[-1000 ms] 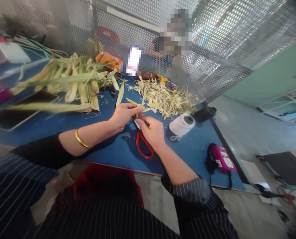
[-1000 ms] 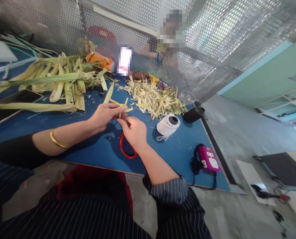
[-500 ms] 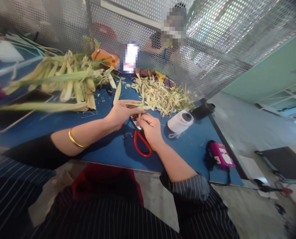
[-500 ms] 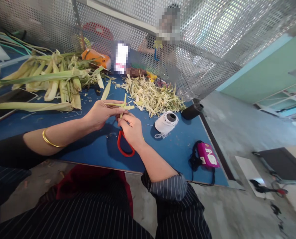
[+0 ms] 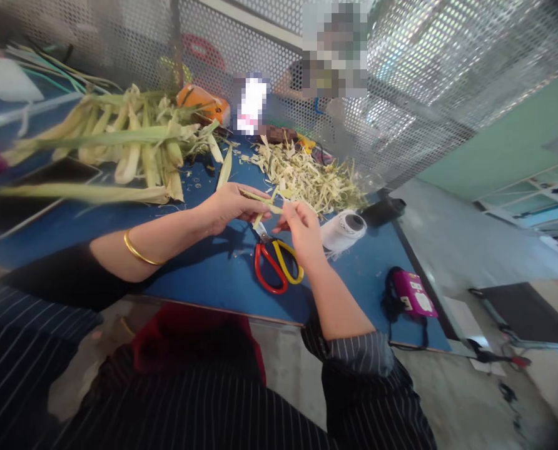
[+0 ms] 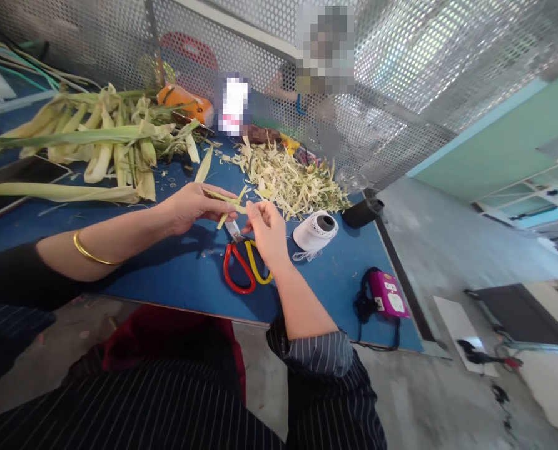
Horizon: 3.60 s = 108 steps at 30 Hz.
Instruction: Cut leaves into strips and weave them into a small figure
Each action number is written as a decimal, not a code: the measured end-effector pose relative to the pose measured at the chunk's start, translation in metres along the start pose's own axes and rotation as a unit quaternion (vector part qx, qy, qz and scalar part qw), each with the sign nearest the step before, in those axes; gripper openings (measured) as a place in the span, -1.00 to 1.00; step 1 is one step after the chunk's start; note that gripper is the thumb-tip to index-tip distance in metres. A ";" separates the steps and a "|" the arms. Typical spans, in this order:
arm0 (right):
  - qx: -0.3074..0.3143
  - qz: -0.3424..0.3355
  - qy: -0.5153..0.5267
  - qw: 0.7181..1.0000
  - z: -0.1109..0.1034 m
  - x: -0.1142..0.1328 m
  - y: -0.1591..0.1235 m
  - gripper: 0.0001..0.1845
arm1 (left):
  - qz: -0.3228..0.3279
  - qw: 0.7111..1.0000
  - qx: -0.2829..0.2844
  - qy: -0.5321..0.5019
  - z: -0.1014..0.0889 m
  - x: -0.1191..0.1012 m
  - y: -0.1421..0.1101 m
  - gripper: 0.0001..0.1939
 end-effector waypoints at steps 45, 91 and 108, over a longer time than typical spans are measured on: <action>0.044 -0.014 -0.075 0.996 0.006 -0.001 0.001 -0.83 | -0.010 0.984 0.084 0.159 0.012 0.009 0.000 -0.67; 0.228 0.087 0.374 0.895 0.030 0.009 -0.009 -0.60 | -0.068 0.962 0.263 0.031 0.031 0.011 -0.016 -0.67; 0.152 0.061 0.157 0.974 0.011 -0.001 0.001 -0.80 | 0.008 0.946 0.248 0.207 0.040 0.008 -0.018 -0.71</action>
Point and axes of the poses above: each hand's wrist, its own y-axis towards the middle knuckle, its own z-axis out of the palm, x = y × z, the point moved 7 cm from there along y, towards the middle knuckle, and after that the axes turned 3 degrees about x, right-handed, at the moved point
